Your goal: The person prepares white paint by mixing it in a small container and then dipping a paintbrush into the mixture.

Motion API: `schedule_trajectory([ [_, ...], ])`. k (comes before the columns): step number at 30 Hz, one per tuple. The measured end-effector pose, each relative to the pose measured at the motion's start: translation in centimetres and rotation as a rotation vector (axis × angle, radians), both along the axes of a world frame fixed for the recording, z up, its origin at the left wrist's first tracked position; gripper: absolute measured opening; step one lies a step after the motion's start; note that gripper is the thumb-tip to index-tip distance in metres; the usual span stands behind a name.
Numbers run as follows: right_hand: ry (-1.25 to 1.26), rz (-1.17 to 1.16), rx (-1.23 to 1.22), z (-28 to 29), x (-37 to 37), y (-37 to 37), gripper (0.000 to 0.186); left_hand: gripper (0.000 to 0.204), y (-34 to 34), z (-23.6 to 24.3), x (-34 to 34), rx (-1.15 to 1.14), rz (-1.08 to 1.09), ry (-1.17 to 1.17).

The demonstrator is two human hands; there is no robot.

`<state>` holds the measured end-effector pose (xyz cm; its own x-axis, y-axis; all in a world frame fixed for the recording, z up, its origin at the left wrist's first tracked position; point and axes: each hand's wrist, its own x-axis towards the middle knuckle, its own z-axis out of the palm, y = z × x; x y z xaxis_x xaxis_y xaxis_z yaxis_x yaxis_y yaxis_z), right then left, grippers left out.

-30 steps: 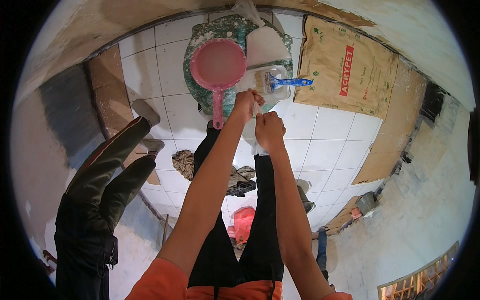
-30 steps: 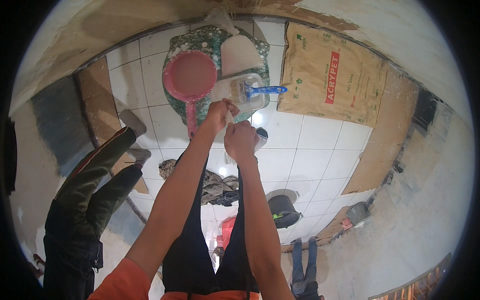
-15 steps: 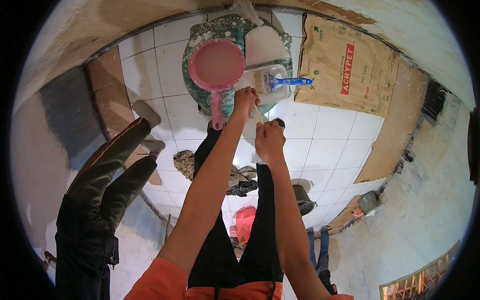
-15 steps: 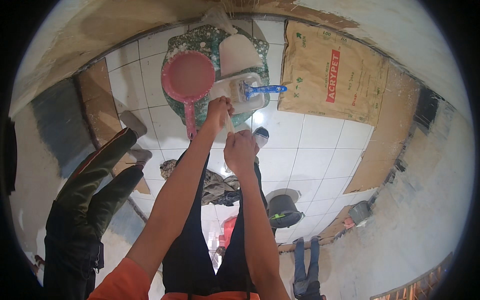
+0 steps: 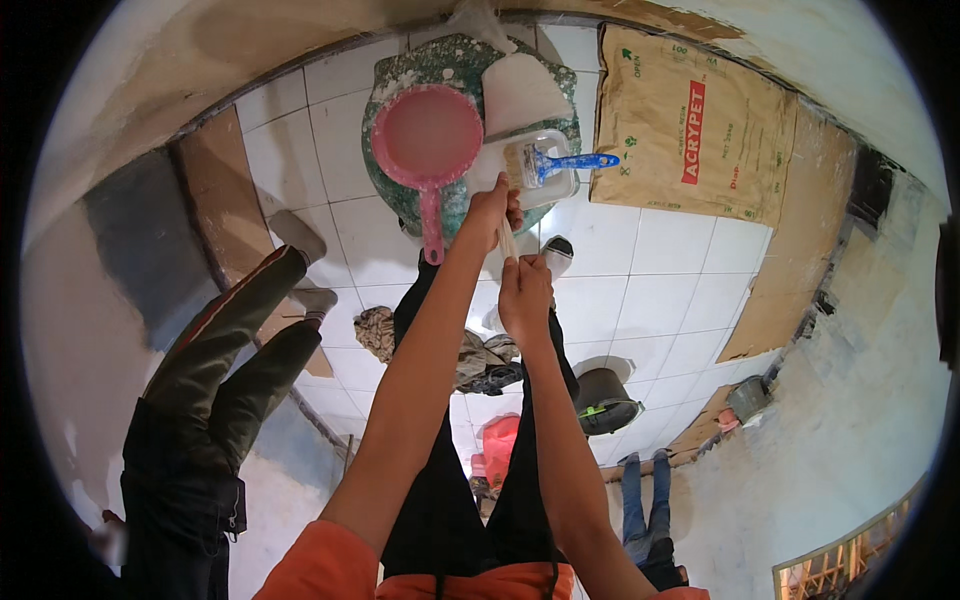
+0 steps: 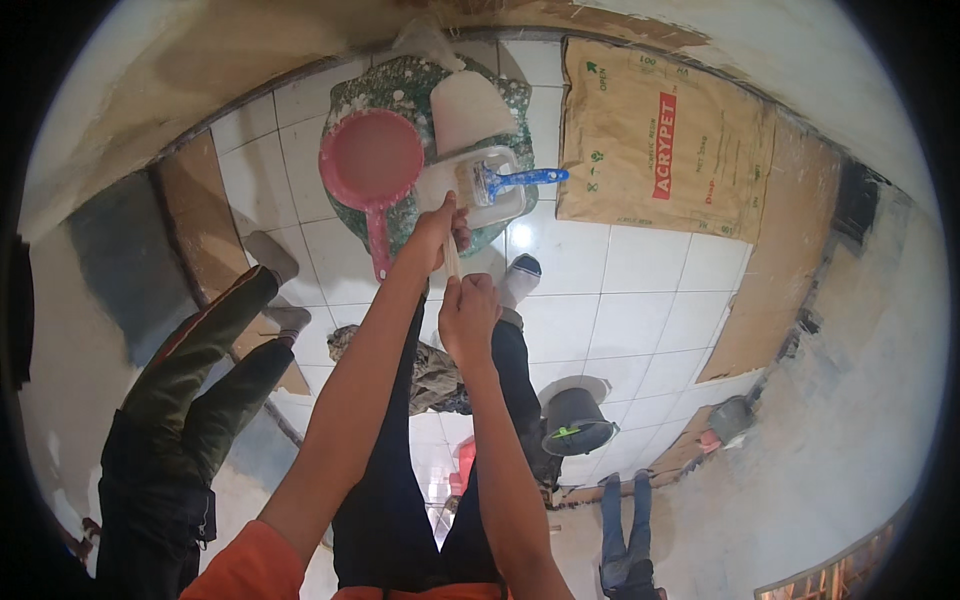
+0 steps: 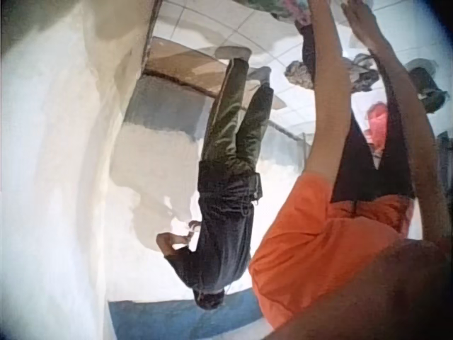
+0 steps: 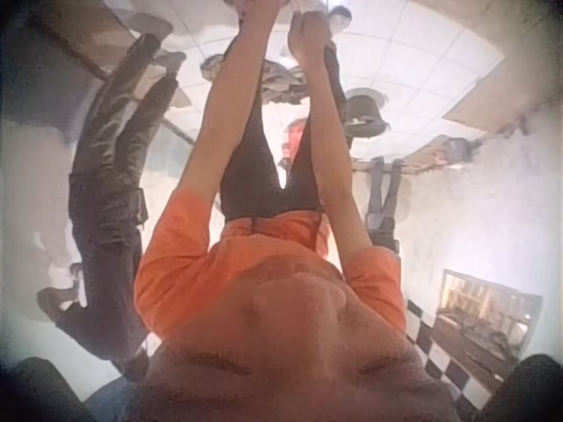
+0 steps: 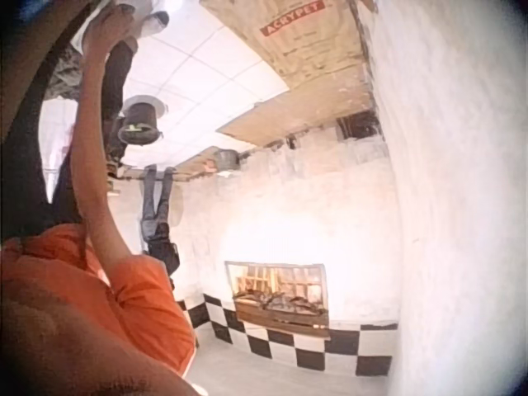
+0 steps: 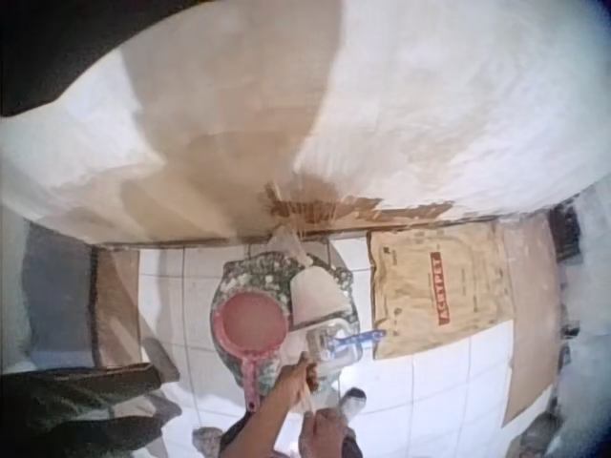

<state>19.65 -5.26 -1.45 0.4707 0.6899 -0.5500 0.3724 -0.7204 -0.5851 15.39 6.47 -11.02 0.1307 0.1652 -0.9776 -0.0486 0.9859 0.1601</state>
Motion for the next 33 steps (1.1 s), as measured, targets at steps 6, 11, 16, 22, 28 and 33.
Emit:
schedule_trajectory([
  [6,0.030,-0.081,0.063,-2.3,-0.5,-1.0,0.029,0.044,-1.9,5.3,-1.4,0.137,-0.293,-0.068],
  [11,0.091,-0.096,0.025,-3.2,-1.7,-1.1,0.027,0.037,-3.5,6.6,-2.2,0.421,-0.548,0.088],
  [16,0.214,-0.122,0.207,-3.1,-2.4,-1.9,0.027,0.029,-3.8,8.0,-2.0,0.531,-0.679,0.188],
  [22,0.424,-0.002,0.366,2.8,-1.6,-3.0,0.045,0.027,-5.8,14.0,-4.8,0.723,-0.661,0.252],
  [28,0.453,-0.058,0.321,9.3,-2.7,-4.4,0.063,0.023,-5.5,23.8,-10.9,0.567,-0.320,0.208],
  [33,0.336,-0.044,0.164,5.7,-1.7,-5.3,0.042,0.020,-4.7,23.3,-18.2,0.422,0.195,0.326],
])
